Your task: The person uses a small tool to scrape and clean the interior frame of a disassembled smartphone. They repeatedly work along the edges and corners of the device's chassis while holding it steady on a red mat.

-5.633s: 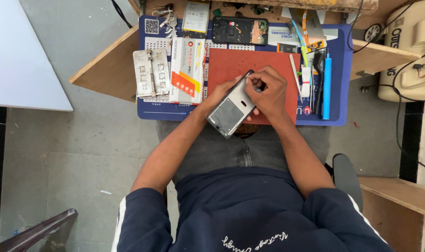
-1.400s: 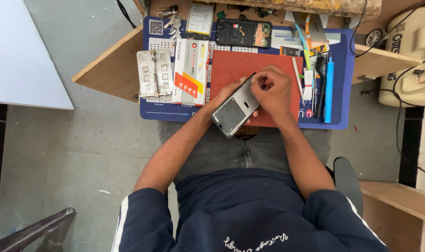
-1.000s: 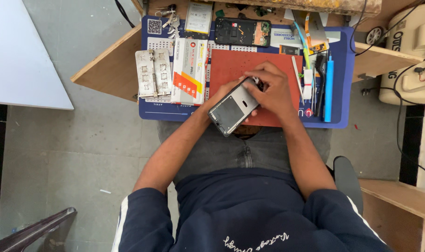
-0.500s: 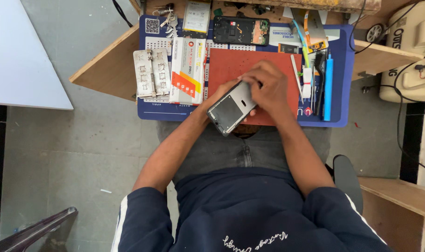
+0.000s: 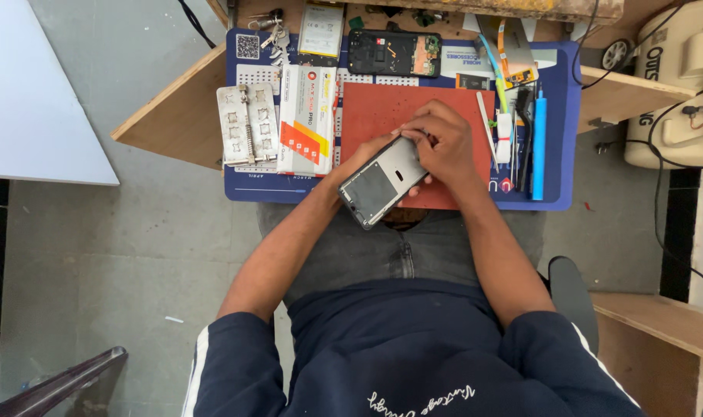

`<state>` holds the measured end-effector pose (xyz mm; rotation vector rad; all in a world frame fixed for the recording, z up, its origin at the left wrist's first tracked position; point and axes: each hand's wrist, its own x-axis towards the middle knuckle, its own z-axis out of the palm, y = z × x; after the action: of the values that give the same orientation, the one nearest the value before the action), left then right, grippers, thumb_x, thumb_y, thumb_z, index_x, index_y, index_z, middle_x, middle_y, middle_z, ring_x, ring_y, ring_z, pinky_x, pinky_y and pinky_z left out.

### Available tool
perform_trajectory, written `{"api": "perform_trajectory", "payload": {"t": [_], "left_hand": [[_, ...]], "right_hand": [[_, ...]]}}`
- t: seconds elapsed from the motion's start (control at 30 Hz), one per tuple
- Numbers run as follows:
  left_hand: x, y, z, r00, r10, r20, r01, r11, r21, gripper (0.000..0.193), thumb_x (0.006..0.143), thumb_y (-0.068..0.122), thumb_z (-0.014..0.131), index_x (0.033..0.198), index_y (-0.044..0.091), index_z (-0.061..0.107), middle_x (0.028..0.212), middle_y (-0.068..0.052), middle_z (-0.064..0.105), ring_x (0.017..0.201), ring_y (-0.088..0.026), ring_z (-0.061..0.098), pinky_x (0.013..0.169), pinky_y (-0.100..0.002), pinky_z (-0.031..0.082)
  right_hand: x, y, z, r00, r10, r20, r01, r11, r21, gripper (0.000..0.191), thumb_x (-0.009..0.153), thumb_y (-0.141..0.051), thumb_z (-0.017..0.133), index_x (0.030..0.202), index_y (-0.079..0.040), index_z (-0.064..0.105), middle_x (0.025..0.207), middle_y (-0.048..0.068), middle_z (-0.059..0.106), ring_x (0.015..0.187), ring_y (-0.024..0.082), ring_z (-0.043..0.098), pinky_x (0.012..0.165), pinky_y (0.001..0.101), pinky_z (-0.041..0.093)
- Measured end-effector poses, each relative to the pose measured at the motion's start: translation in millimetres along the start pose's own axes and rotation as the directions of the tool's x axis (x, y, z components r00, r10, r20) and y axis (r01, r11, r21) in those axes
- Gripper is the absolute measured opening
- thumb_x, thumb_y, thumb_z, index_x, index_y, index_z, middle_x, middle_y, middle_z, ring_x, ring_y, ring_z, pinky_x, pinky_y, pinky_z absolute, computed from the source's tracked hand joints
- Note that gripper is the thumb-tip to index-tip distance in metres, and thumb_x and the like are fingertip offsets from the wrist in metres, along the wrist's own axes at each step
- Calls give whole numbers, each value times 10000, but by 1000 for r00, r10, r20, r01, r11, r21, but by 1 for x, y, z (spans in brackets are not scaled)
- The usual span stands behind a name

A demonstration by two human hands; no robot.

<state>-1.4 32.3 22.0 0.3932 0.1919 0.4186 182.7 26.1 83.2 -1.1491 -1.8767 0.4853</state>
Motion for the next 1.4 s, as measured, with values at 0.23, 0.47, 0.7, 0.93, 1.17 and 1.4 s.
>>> {"api": "perform_trajectory", "payload": {"t": [0.23,0.47,0.7,0.93,1.17,1.4], "left_hand": [[-2,1,-1,1000,-18,-8,18,1000,-25,624,1086,533,346,1341,-9,521,1115,-327,664,847,-372,726,620,-474,658],[0,0,-3,999,-5,47,8,998,-60,648,1083,538,338,1358,-22,514,1117,-324,660,859,-369,725,614,-463,657],[0,0,-5,998,-36,49,41,992,-116,612,1077,519,360,1366,0,510,1153,-341,640,877,-398,710,628,-495,653],[1,-1,-11,997,3,75,-2,1000,-8,636,1148,501,395,1413,-64,516,1193,-378,623,926,-410,690,678,-496,642],[4,-2,-14,996,-17,87,24,996,-82,644,1093,536,390,1390,-23,507,1166,-352,632,885,-400,704,634,-493,653],[4,-2,-13,993,-51,111,66,988,-141,668,1074,565,389,1388,-13,503,1173,-343,635,901,-389,710,646,-495,656]], "right_hand": [[-1,-1,1,1000,-19,-4,19,1000,-11,102,838,59,751,921,-1,748,926,103,680,815,236,687,676,326,550],[0,-3,3,1000,-22,-12,22,999,-39,126,811,65,769,910,-12,759,914,92,677,830,249,681,686,326,538],[1,1,0,999,-25,34,26,998,-49,123,822,61,778,916,-17,762,922,90,688,822,229,694,667,320,540],[0,3,1,991,-119,57,121,993,-17,145,792,54,788,906,-33,769,905,93,677,829,235,689,686,334,541],[-1,4,2,1000,-27,11,27,999,-38,130,836,51,785,938,-25,757,939,91,686,838,229,695,684,327,542],[-2,11,1,999,-46,-16,45,998,-53,133,831,54,784,939,-23,765,949,84,688,858,228,691,698,333,538]]}}
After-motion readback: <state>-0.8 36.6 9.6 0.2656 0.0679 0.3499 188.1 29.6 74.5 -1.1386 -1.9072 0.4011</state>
